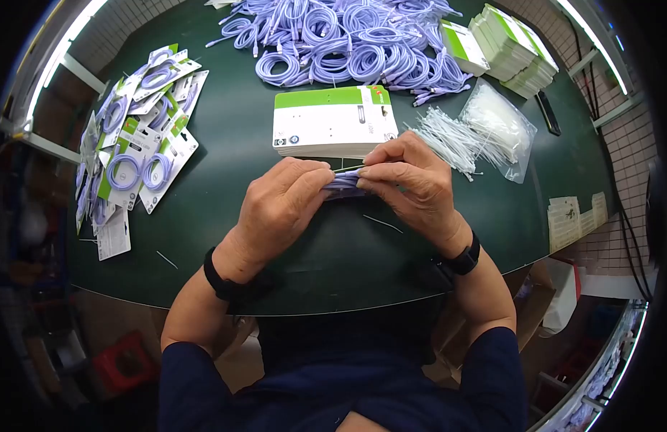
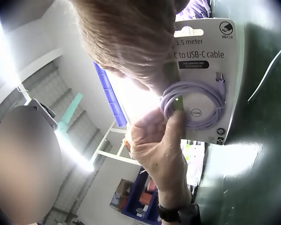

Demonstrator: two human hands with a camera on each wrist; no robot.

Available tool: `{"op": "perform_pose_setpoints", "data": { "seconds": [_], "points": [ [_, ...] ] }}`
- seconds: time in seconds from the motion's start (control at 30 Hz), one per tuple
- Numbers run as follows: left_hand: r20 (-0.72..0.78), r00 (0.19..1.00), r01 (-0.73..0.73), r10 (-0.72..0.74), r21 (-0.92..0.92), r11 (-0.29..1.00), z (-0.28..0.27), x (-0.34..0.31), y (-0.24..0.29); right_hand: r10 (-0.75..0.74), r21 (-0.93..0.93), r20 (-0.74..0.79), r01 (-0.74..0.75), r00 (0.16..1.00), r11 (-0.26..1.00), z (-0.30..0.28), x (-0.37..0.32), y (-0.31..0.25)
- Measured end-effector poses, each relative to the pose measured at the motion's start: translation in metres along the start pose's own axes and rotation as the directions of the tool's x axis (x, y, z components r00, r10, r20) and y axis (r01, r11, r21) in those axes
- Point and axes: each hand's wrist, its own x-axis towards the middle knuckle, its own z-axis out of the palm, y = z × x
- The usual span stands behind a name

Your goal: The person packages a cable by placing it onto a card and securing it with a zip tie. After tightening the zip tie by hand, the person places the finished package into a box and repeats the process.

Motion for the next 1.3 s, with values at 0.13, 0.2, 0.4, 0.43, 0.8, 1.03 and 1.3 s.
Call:
{"op": "perform_pose_setpoints", "data": {
  "seconds": [0.13,0.2,0.4,0.43,0.8,1.03,1.3],
  "points": [
    [-0.044,0.997,-0.057,0.058,0.006,0.998,0.006,0.002,-0.006,-0.026,-0.033,-0.011,0.026,1.0,0.999,0.003,-0.002,0.006],
    [-0.04,0.996,-0.083,0.085,0.038,0.996,0.005,0.003,-0.004,-0.026,-0.046,-0.027,0.025,0.999,0.999,0.005,-0.003,0.006],
    [-0.045,0.996,-0.075,0.077,0.054,0.996,0.007,0.002,-0.005,-0.015,-0.073,-0.037,0.012,0.999,0.997,0.008,-0.004,0.006],
    [-0.038,0.997,-0.07,0.072,0.056,0.996,0.007,0.001,-0.006,-0.018,-0.074,-0.038,0.015,0.999,0.997,0.008,-0.004,0.006],
    [-0.045,0.994,-0.1,0.101,0.039,0.994,0.007,0.002,-0.011,-0.026,-0.079,-0.025,0.024,0.999,0.997,0.006,-0.002,0.005],
    [0.01,0.995,-0.102,0.101,0.064,0.993,0.007,0.005,-0.011,0.012,-0.07,-0.004,-0.012,1.0,0.997,0.004,-0.003,0.004],
    [0.047,0.992,-0.123,0.118,0.113,0.986,0.005,0.007,-0.009,-0.039,-0.069,0.033,0.042,0.999,0.997,-0.004,0.003,0.002]
  ]
}}
